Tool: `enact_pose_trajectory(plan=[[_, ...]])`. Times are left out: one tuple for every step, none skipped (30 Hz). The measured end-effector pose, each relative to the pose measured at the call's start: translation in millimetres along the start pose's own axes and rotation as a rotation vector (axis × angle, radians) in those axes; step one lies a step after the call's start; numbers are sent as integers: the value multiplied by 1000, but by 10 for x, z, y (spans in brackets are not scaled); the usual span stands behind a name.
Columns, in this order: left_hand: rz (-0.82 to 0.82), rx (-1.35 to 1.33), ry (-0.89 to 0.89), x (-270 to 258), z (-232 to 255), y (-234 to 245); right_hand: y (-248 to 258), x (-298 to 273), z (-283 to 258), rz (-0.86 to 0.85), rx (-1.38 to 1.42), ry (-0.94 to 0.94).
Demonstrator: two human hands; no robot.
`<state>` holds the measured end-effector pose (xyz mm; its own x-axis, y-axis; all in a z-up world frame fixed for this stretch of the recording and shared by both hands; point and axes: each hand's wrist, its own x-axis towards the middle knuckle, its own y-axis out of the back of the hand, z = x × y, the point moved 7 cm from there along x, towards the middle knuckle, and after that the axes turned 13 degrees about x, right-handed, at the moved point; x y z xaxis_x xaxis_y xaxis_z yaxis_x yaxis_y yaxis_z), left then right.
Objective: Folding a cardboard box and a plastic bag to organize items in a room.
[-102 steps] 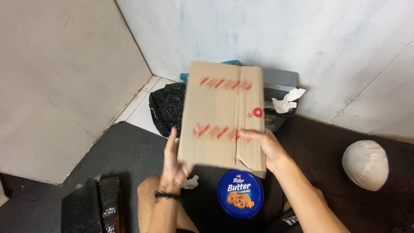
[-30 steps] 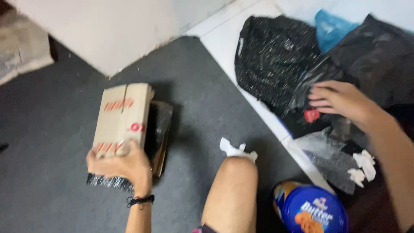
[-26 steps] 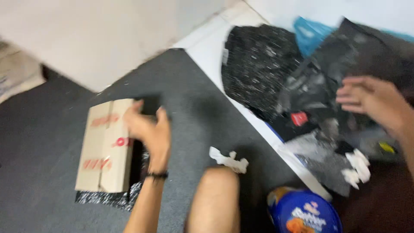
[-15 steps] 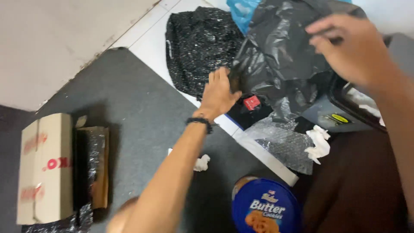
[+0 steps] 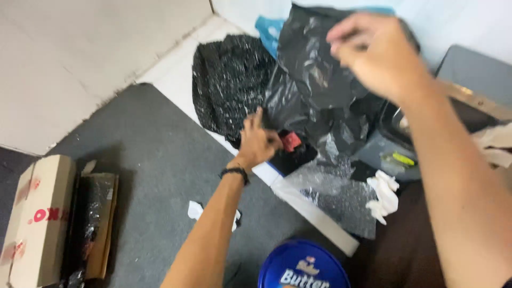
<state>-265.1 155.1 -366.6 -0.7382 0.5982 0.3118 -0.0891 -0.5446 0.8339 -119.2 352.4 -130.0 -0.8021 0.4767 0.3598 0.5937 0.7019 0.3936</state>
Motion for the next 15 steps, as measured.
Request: enact_pose_trajectory(plan=[[-218,168,-94,-89,128,-176,-43,-36,84,-60,-11,-65],[-438,337,-181,-216,219,-366,-86,-79,183,-121,-22,-130],[-458,333,-184,-237,205,-500,-79,-144,232,-120,-21,-151],[-340,140,-160,-218,216,-545,-99,-205,242,-157,86,-116],[-215,-48,-142,-142,218,-564,-89,-244,227,-179,195,-72],[-231,-49,-154,-108,312,-466,-59,-312,167,-163,196,-85],[-98,-81,-143,3,385,-243,-42,-328,57,-166,166,-63],[34,-114,-131,101,452,-4,-32,-342,-67,-169,136,-41],[44,-113,-138,184,606,259,-13,-367,-123,-164,134,-30],[110,-133,-190,254,781,576,7,-387,-169,-142,112,-44],[178,-153,-241,313,948,901,19,-402,-220,-123,90,-56],[189,-151,-247,384,1080,1147,7,-404,-243,-120,88,-44],[192,-135,-270,419,1212,1384,6,-418,-286,-80,13,8],[196,-118,-294,451,1339,1622,-2,-435,-330,-39,-61,60],[204,-114,-294,550,1340,1707,-51,-460,-371,-40,-59,68]])
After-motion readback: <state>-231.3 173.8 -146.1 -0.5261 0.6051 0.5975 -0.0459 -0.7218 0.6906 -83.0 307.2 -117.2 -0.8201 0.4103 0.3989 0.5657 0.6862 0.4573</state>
